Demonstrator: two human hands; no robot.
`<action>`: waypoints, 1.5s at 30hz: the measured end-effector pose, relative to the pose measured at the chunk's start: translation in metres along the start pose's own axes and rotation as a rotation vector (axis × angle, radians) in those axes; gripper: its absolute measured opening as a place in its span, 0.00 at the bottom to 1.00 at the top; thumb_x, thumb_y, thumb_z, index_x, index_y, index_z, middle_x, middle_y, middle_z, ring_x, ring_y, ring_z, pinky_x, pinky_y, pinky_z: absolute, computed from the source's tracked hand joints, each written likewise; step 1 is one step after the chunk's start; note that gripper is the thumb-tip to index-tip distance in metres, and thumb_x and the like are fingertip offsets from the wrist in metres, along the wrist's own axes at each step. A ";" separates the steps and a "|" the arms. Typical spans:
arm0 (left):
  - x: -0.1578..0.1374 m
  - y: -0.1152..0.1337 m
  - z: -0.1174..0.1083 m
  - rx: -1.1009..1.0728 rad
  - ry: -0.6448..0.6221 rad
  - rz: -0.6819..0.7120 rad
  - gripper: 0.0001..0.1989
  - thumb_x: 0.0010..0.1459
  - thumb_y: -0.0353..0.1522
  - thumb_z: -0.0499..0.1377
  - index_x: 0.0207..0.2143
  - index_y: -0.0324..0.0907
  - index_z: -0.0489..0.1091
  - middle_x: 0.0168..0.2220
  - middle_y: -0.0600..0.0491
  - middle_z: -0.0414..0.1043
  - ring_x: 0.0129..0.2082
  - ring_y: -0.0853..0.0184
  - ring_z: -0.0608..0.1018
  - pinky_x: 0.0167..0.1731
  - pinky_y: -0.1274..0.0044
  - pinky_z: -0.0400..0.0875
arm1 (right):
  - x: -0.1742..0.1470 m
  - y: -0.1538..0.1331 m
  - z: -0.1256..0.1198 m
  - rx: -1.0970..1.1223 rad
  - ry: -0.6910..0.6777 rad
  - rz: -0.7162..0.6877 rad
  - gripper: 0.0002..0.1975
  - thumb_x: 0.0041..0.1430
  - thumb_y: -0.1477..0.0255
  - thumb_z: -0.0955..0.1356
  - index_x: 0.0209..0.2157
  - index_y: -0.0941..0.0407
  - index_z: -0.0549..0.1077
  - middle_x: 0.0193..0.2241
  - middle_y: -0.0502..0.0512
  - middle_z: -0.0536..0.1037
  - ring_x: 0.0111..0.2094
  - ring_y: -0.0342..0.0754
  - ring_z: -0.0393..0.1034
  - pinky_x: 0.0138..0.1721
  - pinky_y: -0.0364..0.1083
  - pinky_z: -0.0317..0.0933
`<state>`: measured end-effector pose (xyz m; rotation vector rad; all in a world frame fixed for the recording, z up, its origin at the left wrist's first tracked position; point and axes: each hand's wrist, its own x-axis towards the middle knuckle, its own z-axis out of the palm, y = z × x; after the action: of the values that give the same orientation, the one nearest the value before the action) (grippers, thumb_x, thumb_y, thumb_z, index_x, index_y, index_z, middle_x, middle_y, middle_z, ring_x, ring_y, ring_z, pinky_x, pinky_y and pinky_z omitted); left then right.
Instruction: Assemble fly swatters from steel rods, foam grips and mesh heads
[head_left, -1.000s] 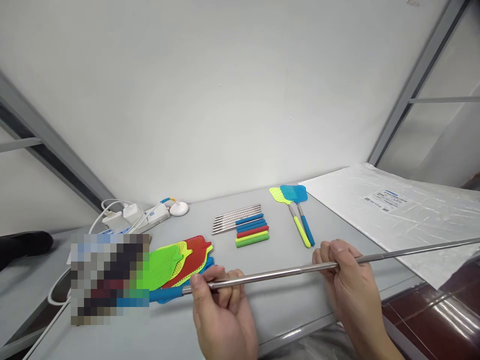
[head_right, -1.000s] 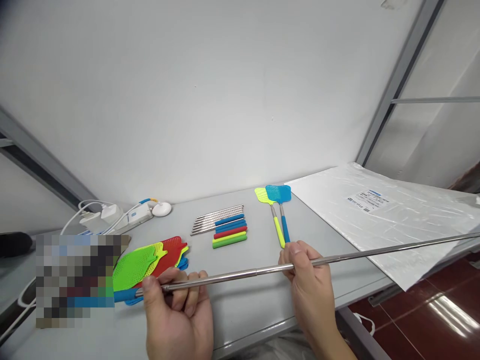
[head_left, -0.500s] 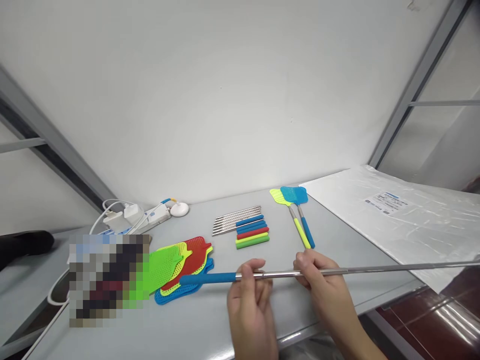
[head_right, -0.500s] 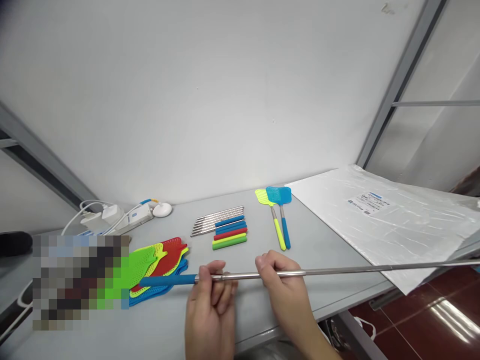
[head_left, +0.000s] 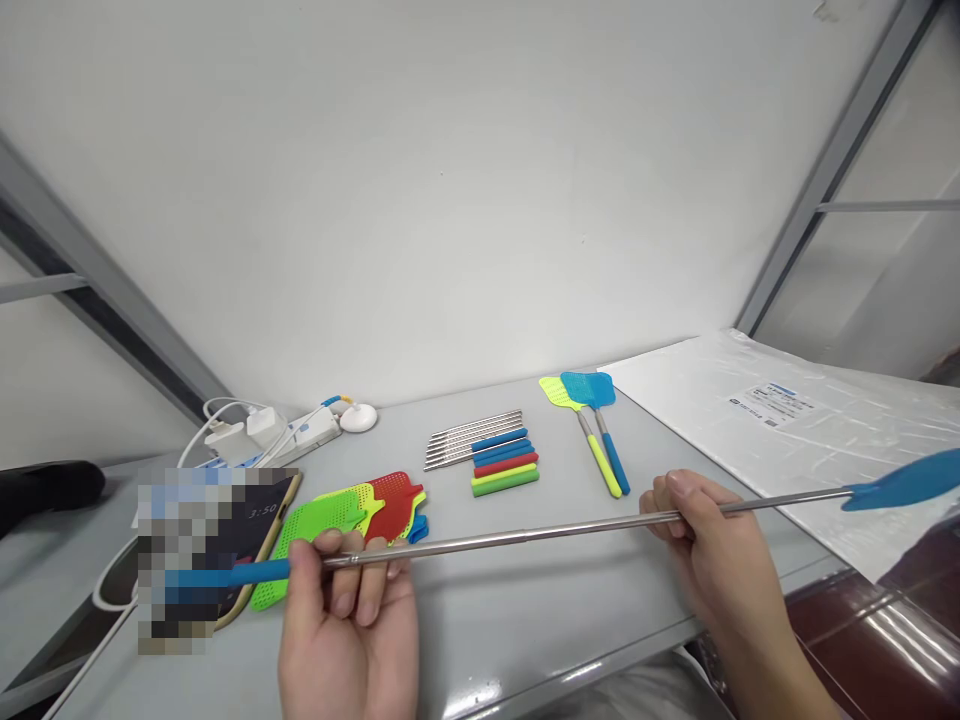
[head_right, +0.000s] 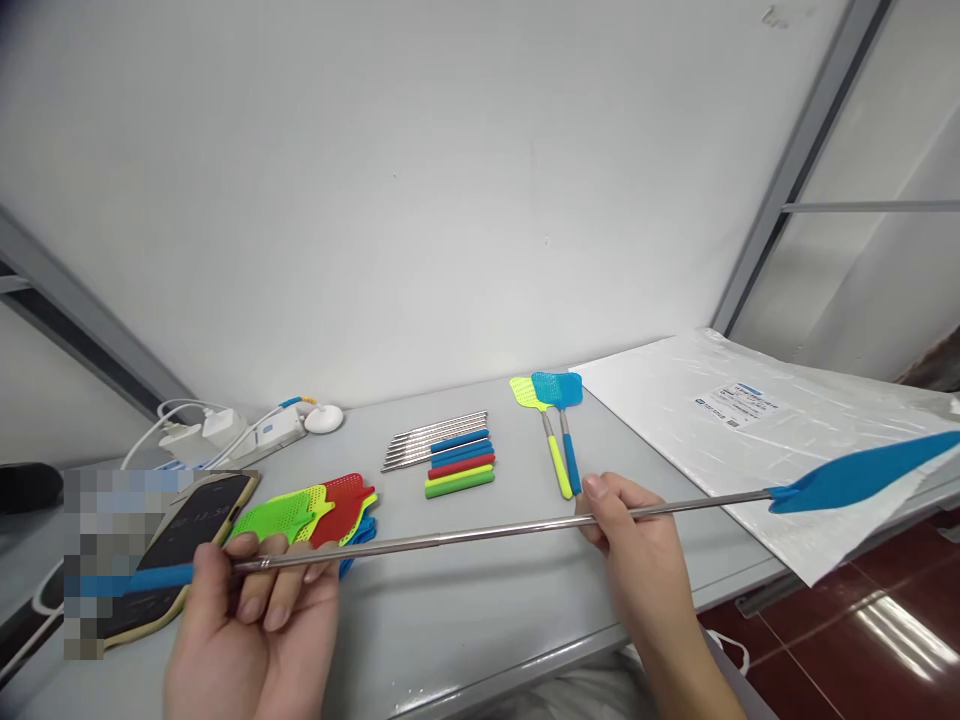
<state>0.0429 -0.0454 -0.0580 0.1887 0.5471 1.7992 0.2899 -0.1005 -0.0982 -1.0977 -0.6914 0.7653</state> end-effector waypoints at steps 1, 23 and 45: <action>0.002 0.002 0.000 -0.006 -0.001 0.009 0.06 0.65 0.30 0.57 0.33 0.39 0.68 0.20 0.63 0.52 0.15 0.80 0.53 0.19 0.89 0.62 | 0.000 -0.001 0.000 0.010 -0.001 -0.001 0.24 0.57 0.58 0.70 0.16 0.54 0.59 0.17 0.46 0.53 0.23 0.44 0.47 0.26 0.47 0.42; -0.056 -0.085 0.000 0.168 0.014 -0.235 0.18 0.56 0.46 0.64 0.31 0.38 0.72 0.17 0.65 0.44 0.15 0.80 0.50 0.19 0.83 0.58 | -0.022 0.007 0.026 -0.042 0.126 -0.092 0.25 0.59 0.57 0.68 0.18 0.53 0.54 0.18 0.46 0.54 0.22 0.43 0.48 0.24 0.46 0.47; 0.004 -0.010 -0.004 0.081 -0.026 -0.145 0.09 0.62 0.33 0.59 0.29 0.40 0.68 0.15 0.64 0.46 0.14 0.78 0.49 0.19 0.83 0.62 | 0.000 -0.011 0.019 0.420 -0.005 -0.065 0.26 0.64 0.51 0.58 0.46 0.54 0.77 0.28 0.55 0.74 0.32 0.48 0.68 0.31 0.47 0.63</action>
<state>0.0484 -0.0405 -0.0663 0.2220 0.6004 1.6335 0.2771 -0.0938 -0.0820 -0.6883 -0.5356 0.8127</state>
